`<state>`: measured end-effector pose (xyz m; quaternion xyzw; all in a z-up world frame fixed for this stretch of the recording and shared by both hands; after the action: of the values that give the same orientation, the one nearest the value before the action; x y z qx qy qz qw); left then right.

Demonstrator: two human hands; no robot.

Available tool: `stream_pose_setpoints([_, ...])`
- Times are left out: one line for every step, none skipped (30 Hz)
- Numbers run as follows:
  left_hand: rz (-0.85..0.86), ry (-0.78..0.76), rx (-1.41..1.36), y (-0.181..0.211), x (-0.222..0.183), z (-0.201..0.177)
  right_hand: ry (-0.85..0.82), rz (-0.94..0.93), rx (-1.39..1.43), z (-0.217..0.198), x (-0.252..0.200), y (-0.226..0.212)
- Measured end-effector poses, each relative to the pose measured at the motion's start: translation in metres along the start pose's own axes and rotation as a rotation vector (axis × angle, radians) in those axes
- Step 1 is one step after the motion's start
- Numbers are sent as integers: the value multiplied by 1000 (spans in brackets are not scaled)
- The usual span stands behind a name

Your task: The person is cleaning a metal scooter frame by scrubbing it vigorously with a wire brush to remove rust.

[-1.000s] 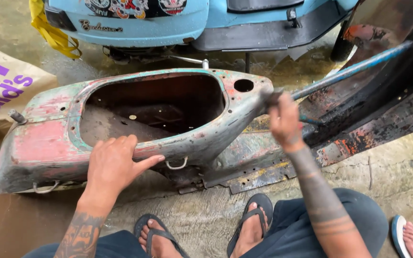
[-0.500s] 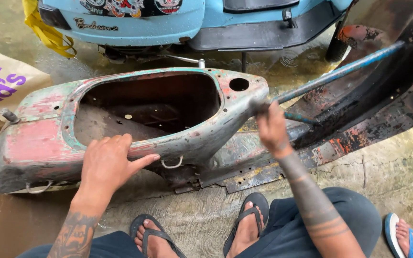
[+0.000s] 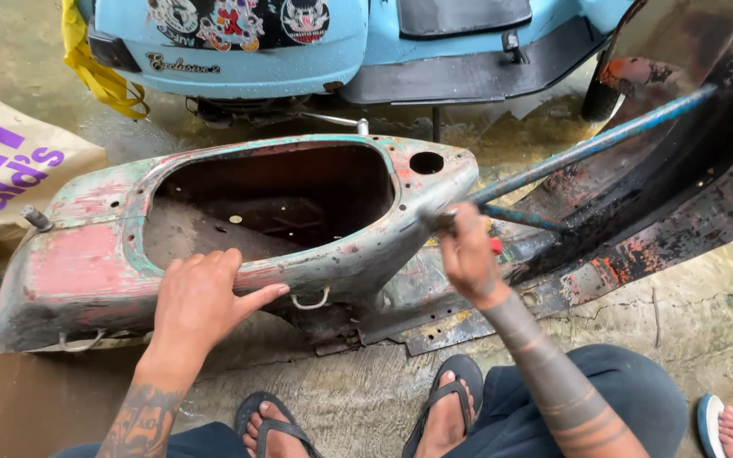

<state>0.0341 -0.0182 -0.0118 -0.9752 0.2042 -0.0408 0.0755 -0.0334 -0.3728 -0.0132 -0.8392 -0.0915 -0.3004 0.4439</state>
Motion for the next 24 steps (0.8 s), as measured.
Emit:
stream_pose_setpoints([-3, 6, -2, 0, 4, -1, 0, -7, -2, -3, 8, 9])
stream_pose_setpoints([0, 4, 5, 0, 3, 0, 25, -47, -100, -6, 10, 15])
stream_pose_setpoints([3, 2, 12, -1, 2, 1, 49, -88, -198, -8, 11, 21])
stream_pose_setpoints([6, -7, 15, -1, 3, 1, 47, -79, -194, -12, 11, 27])
stream_pose_setpoints([14, 2, 17, -1, 3, -1, 100, -60, -154, -19, 12, 34])
stream_pose_setpoints([13, 13, 17, 0, 3, -2, 148, -49, -112, -26, 15, 41])
stream_pose_setpoints([7, 7, 17, -1, -4, -1, 141, -48, -107, -13, 3, 26])
stream_pose_setpoints([9, 9, 18, -1, -2, -1, 110, -43, -79, -2, -3, 14])
stream_pose_setpoints([11, 12, 19, 0, 2, 0, 78, -39, -51, 9, -10, 3])
stream_pose_setpoints([17, 10, 13, 0, 2, 0, 77, -34, -58, 5, -12, 24])
stream_pose_setpoints([17, 32, 14, 0, 2, 0, 106, -73, -132, 1, -16, 43])
stream_pose_setpoints([19, 47, 17, -1, -1, 0, 133, -104, -203, -2, -24, 61])
stream_pose_setpoints([27, 36, 14, 0, -2, 2, 130, -91, -207, -4, -23, 51])
stream_pose_setpoints([26, 64, 29, 0, -2, 2, 155, -58, -78, -6, -17, 43])
stream_pose_setpoints([25, 91, 45, 0, -2, 1, 180, -25, 50, -7, -11, 35])
stream_pose_setpoints([22, 99, 43, -1, -1, 1, 181, -33, 48, -5, -18, 35])
stream_pose_setpoints([18, 89, 36, -1, 0, 1, 131, -24, 54, -2, -23, 35])
stream_pose_setpoints([19, 73, 29, -1, -1, 1, 82, -9, 59, 2, -33, 34])
stream_pose_setpoints([21, 75, 29, 1, 1, 2, 85, -9, 57, -6, -22, 48])
stream_pose_setpoints([20, 101, 38, 1, -1, 3, 128, 17, 107, -12, -14, 62])
stream_pose_setpoints([18, 127, 48, 0, -2, 3, 172, 43, 158, -18, -6, 75])
stream_pose_setpoints([19, 122, 52, -1, -4, 5, 172, 47, 162, -11, -23, 88])
stream_pose_setpoints([24, 115, 49, -1, -6, 7, 138, 38, 172, -3, -39, 100])
stream_pose_setpoints([28, 128, 47, -1, -1, 5, 111, 13, 178, 1, -47, 113])
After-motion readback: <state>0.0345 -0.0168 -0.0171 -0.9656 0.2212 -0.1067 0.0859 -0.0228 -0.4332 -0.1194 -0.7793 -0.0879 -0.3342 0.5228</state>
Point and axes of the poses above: each hand's wrist, its own x-axis towards the middle knuckle, its own z-axis out of the palm, y = z × x, the point moved 4 cm from there along x, towards the middle knuckle, and after that the axes turned 12 degrees about x, right-handed, at the moved point
